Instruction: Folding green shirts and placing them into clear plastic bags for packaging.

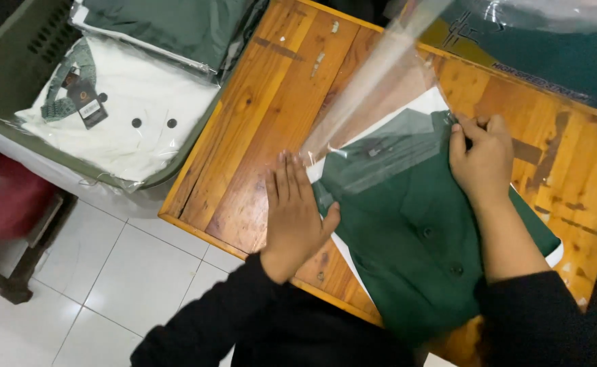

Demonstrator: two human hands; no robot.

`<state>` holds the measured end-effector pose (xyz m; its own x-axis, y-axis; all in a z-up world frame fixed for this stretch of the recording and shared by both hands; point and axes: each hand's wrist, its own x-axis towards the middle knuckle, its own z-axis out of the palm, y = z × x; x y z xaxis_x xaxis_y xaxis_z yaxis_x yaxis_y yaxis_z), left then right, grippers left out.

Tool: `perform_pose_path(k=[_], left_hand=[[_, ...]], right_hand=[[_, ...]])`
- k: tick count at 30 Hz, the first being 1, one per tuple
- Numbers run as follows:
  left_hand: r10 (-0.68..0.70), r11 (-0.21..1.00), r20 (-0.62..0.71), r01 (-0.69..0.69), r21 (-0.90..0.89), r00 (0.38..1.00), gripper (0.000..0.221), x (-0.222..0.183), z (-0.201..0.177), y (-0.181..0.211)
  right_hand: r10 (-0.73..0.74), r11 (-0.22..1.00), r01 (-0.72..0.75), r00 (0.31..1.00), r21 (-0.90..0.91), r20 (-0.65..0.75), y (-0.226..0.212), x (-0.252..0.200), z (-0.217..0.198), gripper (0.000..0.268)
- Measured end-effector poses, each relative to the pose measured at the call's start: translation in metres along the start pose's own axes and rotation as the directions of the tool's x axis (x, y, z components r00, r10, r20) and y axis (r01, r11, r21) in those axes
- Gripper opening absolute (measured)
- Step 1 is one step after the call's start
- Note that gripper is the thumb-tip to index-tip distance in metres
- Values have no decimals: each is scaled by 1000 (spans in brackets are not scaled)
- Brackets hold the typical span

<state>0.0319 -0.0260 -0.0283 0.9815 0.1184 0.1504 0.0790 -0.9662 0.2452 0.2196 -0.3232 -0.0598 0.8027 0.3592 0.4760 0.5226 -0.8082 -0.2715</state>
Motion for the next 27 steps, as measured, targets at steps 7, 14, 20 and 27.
perform_pose_path(k=[7,14,20,27], left_hand=[[391,907,83,-399,135,917,97,104,13,-52],[543,837,240,-499,-223,805,109,81,-30,-58],[-93,630,467,415,-657,880,62,84,-53,-45],[-24,469,545,491,-734,838,9,93,-28,-62]], right_hand=[[372,928,-371,922,-25,105,1,-40,-34,29],[788,98,-811,417,576,453,-79,-102,-115,29],[778,23,-833,362,553,513,-52,-87,-109,15],[747,43,-911,302,410,592,-29,-84,-109,11]])
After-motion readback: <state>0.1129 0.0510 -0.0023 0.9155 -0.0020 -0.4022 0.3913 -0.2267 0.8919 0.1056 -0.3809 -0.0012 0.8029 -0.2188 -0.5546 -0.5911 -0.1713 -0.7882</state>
